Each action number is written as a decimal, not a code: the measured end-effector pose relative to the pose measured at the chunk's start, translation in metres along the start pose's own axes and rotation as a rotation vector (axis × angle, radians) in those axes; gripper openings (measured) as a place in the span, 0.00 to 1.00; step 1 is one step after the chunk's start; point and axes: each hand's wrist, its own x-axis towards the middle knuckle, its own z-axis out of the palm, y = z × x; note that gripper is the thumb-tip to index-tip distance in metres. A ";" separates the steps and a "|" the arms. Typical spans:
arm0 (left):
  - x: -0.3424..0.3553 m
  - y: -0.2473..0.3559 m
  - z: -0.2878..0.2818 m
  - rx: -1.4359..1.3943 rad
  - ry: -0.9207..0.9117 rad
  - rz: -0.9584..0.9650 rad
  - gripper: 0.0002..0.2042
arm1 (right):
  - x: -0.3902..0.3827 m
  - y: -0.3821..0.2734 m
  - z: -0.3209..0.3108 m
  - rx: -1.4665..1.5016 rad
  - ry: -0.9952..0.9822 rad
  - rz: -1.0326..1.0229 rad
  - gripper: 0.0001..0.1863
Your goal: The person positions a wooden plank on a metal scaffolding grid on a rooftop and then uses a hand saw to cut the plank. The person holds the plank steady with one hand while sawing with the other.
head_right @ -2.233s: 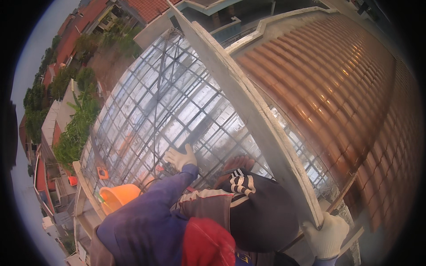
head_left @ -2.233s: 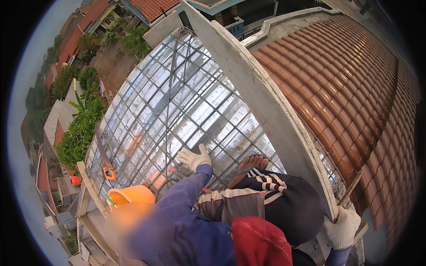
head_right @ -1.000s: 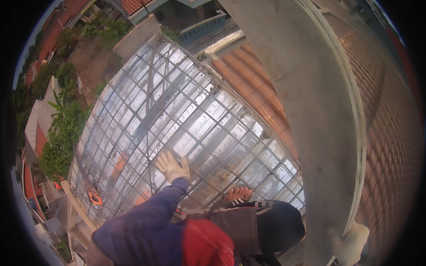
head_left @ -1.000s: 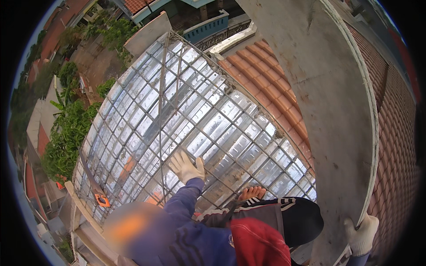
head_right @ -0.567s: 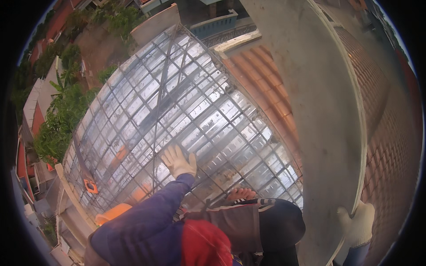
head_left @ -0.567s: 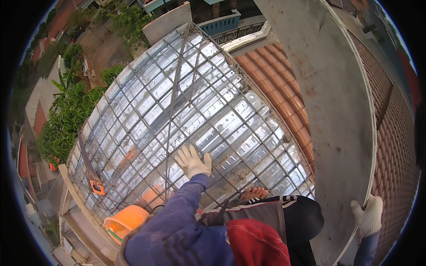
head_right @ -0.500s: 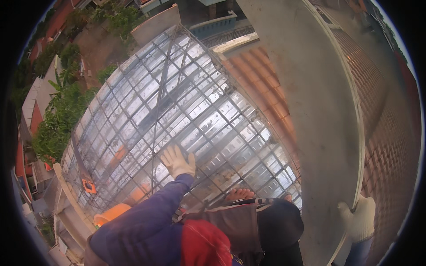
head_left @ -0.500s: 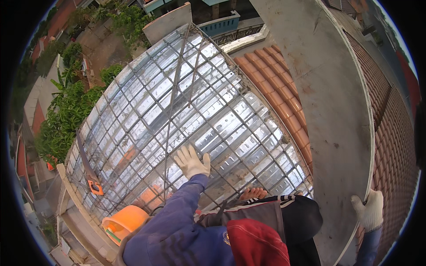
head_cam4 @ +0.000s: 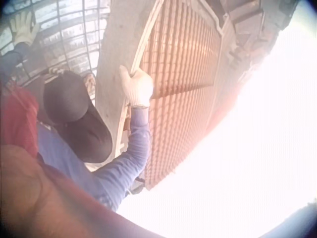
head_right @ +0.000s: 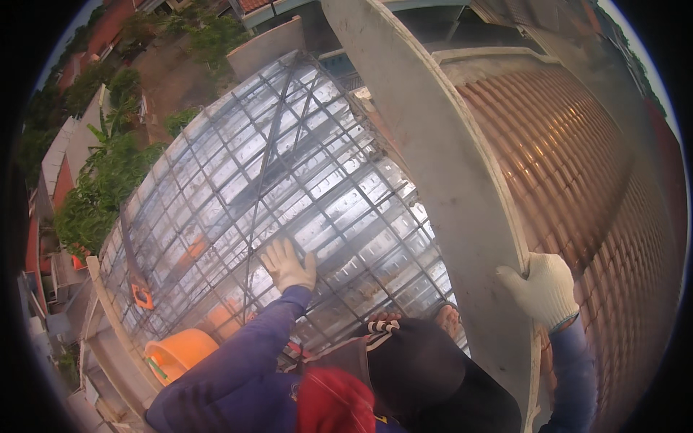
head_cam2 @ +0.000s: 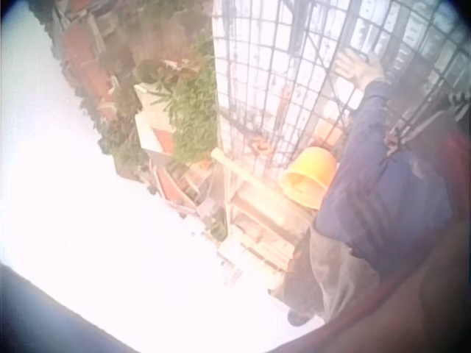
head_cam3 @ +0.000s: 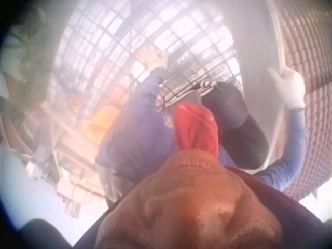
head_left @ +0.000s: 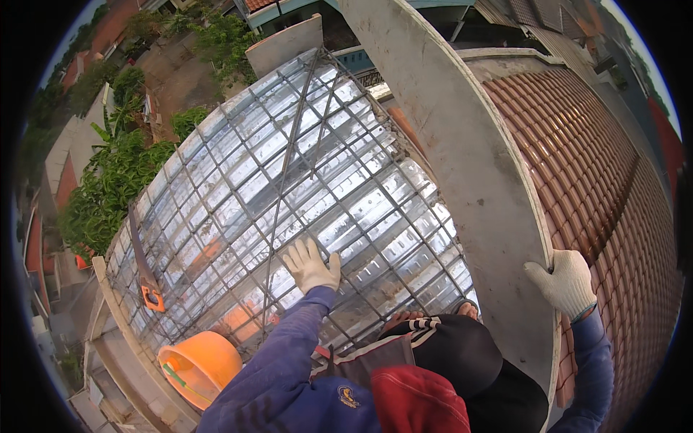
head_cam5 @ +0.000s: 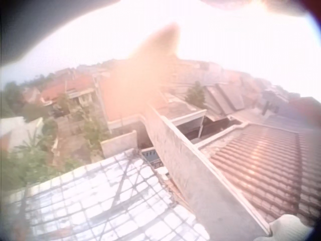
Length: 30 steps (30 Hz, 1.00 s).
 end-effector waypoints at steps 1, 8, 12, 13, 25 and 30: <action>0.001 0.000 -0.002 -0.001 -0.004 -0.002 0.41 | 0.005 -0.001 0.006 -0.006 0.000 -0.009 0.21; 0.004 0.009 -0.015 -0.019 -0.048 -0.003 0.41 | 0.022 0.002 0.032 0.061 0.027 -0.066 0.22; 0.000 0.008 -0.007 -0.008 -0.010 0.000 0.41 | 0.024 0.004 0.033 0.074 0.053 -0.070 0.22; -0.001 0.008 -0.005 -0.007 -0.012 -0.001 0.41 | 0.024 0.004 0.033 0.097 0.055 -0.059 0.22; -0.005 0.009 -0.012 0.010 0.005 -0.004 0.40 | 0.023 0.009 0.038 0.091 0.159 -0.067 0.24; 0.004 0.003 -0.009 0.021 -0.001 -0.010 0.40 | 0.034 0.017 0.040 0.123 0.206 -0.058 0.25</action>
